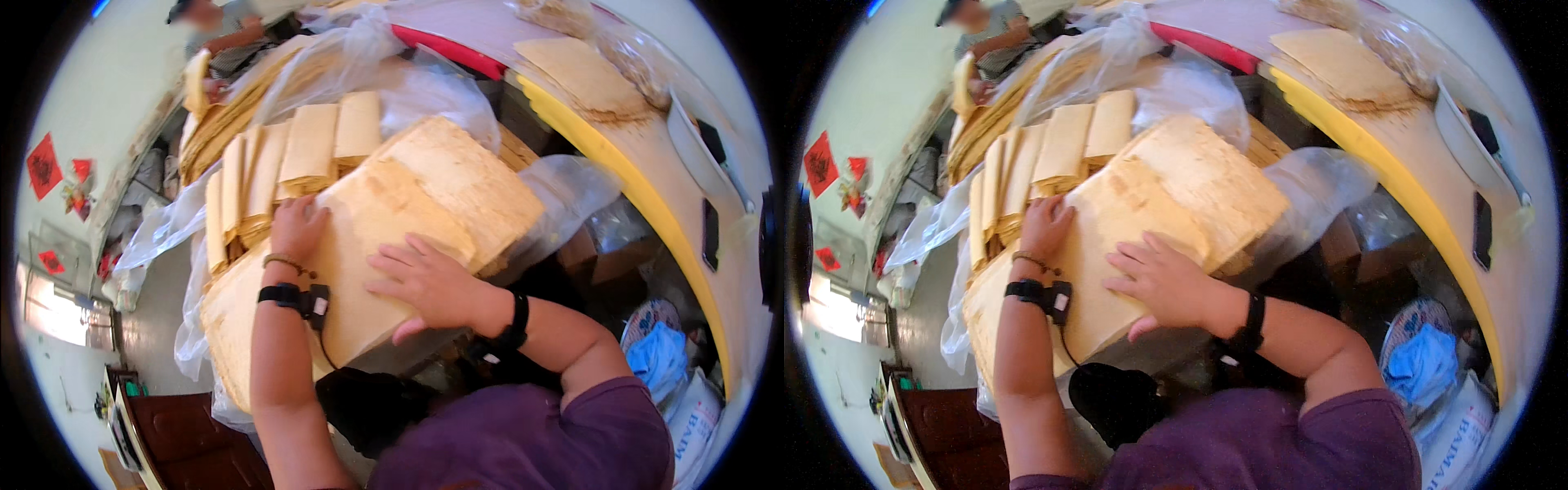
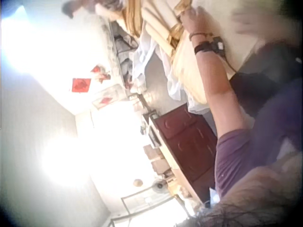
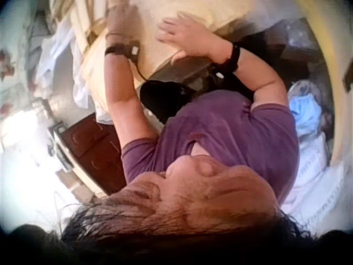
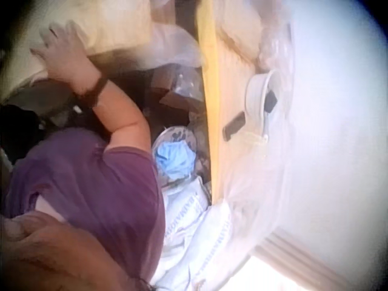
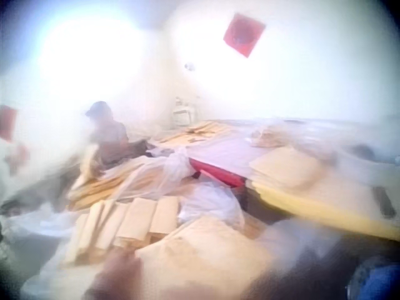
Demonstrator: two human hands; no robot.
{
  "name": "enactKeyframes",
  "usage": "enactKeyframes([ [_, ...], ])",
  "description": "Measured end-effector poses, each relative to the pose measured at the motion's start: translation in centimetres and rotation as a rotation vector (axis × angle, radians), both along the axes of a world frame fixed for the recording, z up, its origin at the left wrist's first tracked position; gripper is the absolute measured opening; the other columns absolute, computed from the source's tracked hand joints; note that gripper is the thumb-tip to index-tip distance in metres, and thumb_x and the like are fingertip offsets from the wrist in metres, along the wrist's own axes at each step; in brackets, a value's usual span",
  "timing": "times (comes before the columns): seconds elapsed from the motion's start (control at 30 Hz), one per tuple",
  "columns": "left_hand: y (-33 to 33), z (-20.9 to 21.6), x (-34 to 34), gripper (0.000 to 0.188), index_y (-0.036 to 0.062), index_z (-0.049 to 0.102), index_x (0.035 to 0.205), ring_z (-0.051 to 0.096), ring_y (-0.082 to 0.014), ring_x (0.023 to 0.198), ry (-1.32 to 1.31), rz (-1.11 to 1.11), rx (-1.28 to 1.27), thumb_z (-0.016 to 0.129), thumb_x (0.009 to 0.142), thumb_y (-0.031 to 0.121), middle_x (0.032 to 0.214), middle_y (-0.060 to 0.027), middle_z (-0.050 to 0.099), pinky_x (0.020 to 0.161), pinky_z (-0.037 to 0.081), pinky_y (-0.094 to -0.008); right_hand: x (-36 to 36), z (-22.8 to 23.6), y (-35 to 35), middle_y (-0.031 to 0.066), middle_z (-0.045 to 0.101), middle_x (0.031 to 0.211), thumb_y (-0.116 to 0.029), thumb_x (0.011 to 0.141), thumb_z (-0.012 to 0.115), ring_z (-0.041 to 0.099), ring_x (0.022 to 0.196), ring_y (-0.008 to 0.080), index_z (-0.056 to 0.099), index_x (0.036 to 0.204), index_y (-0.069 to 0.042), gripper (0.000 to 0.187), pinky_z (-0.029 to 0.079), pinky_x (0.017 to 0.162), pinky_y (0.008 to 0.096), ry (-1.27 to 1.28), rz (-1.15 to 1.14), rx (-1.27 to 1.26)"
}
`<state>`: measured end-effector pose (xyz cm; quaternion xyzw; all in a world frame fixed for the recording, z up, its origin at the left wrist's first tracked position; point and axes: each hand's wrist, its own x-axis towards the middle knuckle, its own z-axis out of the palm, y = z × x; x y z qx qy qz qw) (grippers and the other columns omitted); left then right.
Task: The person peels and folds individual large thin beige sheets from a thick stack by hand.
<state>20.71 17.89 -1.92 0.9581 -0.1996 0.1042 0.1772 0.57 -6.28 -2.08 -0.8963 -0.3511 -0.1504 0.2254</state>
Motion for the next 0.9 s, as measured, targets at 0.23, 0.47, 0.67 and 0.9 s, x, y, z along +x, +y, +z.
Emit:
enactKeyframes([
  [0.23,2.4,0.1,-2.1,0.052,0.0052,0.061,0.13,0.061,-0.0396,0.111,-0.234,0.03,0.141,0.067,0.091,0.039,0.12,-0.0206,0.064,0.096,0.05,-0.0451,0.3,0.5,0.9,0.0125,0.049,0.147,-0.061,0.072,0.074,0.04,0.14,0.0325,0.058,0.136,-0.015,0.081,0.028,0.116,0.0549,0.011,0.066,-0.098],
  [0.47,7.6,4.5,-15.7,0.048,0.0001,0.062,0.122,0.069,-0.0291,0.068,0.209,0.571,-0.213,0.071,0.09,0.035,0.074,-0.0131,0.07,0.066,0.054,-0.04,-1.2,0.9,1.0,0.0133,0.046,0.15,-0.056,0.077,0.075,0.035,0.145,0.0321,0.052,0.141,-0.011,0.082,0.021,0.121,0.0532,-0.003,-0.059,-0.068],
  [0.67,5.0,1.6,-21.4,0.054,-0.0076,0.054,0.13,0.061,-0.0132,0.05,0.235,0.544,-0.398,0.075,0.09,0.023,0.065,-0.007,0.064,0.046,0.046,-0.0273,-3.5,0.4,5.6,0.0142,0.048,0.148,-0.047,0.08,0.076,0.04,0.141,0.0306,0.051,0.139,-0.003,0.078,0.026,0.119,0.0488,-0.008,0.148,-0.02],
  [0.9,4.7,1.6,-25.6,0.038,-0.0054,0.066,0.098,0.062,-0.0176,0.051,0.231,0.573,-0.233,0.07,0.093,0.032,0.061,-0.0097,0.065,0.051,0.049,-0.0306,-2.7,-0.3,6.0,0.013,0.052,0.141,-0.038,0.078,0.079,0.049,0.132,0.0291,0.055,0.134,-0.004,0.069,0.037,0.111,0.0437,-0.029,0.086,0.019],
])
